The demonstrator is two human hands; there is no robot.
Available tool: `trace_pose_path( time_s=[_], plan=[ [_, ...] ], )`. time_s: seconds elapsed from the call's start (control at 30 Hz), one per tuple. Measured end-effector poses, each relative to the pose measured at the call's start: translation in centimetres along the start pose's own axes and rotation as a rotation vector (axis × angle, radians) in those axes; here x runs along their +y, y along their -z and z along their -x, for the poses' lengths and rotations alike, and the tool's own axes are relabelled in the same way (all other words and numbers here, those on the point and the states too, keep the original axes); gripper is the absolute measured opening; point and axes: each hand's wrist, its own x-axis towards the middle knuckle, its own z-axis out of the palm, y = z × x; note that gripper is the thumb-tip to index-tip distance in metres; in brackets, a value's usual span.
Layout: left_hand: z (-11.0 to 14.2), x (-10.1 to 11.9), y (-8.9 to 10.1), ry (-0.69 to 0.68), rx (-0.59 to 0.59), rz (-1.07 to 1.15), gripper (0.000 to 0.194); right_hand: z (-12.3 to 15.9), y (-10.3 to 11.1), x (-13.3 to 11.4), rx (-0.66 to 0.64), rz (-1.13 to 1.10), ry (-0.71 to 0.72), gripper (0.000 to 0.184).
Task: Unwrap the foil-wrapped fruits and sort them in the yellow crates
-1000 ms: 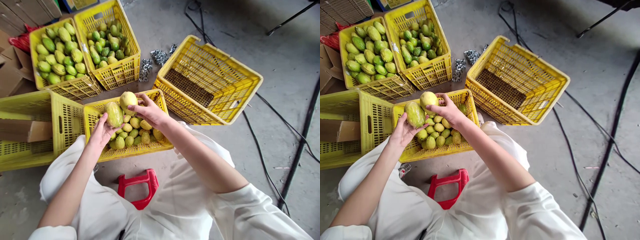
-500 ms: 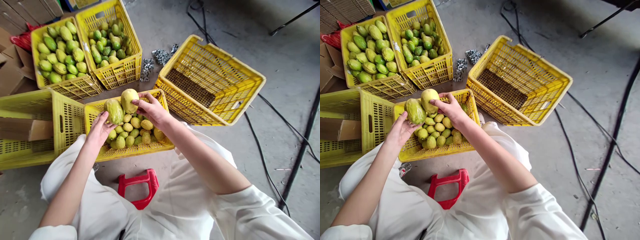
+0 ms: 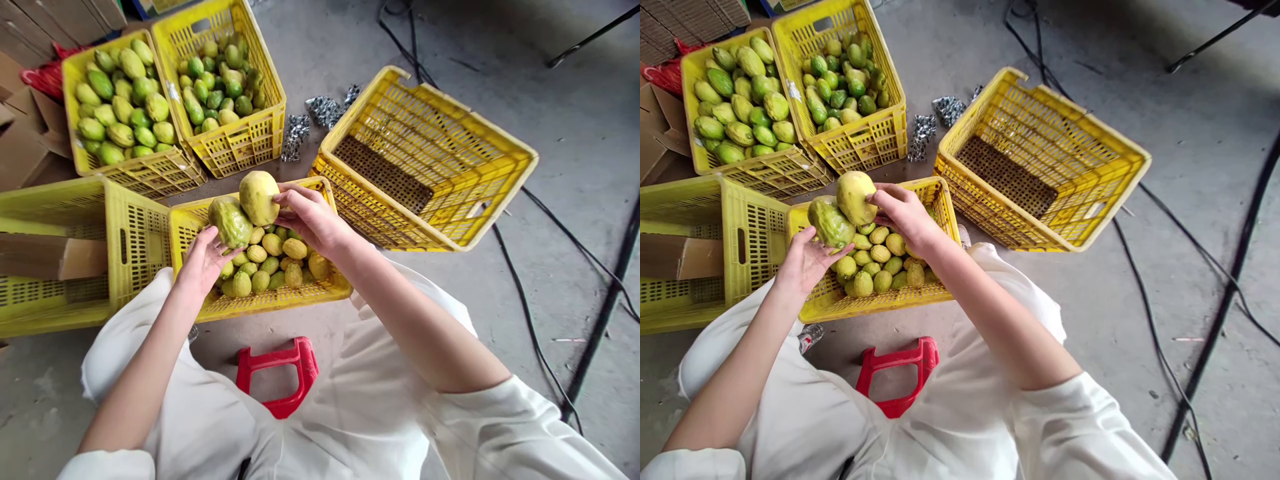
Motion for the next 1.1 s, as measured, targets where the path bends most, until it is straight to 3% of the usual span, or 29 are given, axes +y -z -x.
trace_pose_path(
  time_s=[0.43,0.6,0.87,1.1],
  plan=[
    [-0.1,-0.6,0.2,-0.06,0.001,-0.033,0.02,0.7,0.2,-0.6,-0.06,0.097,0.071,0.048],
    [-0.2,-0.9,0.4,-0.069,-0.014,-0.052,0.021,0.7,0.1,0.1,0.02,0.15,0.107,0.058],
    [-0.4,-0.6,0.3,-0.021,-0.002,-0.043,0.025,0.4,0.2,0.3,0.013,0.123,0.061,0.061],
    [-0.6,-0.3,0.8,-0.07,-0.022,-0.086,0.028,0.1,0.5,0.1,0.027,0.117,0.042,0.056]
  ],
)
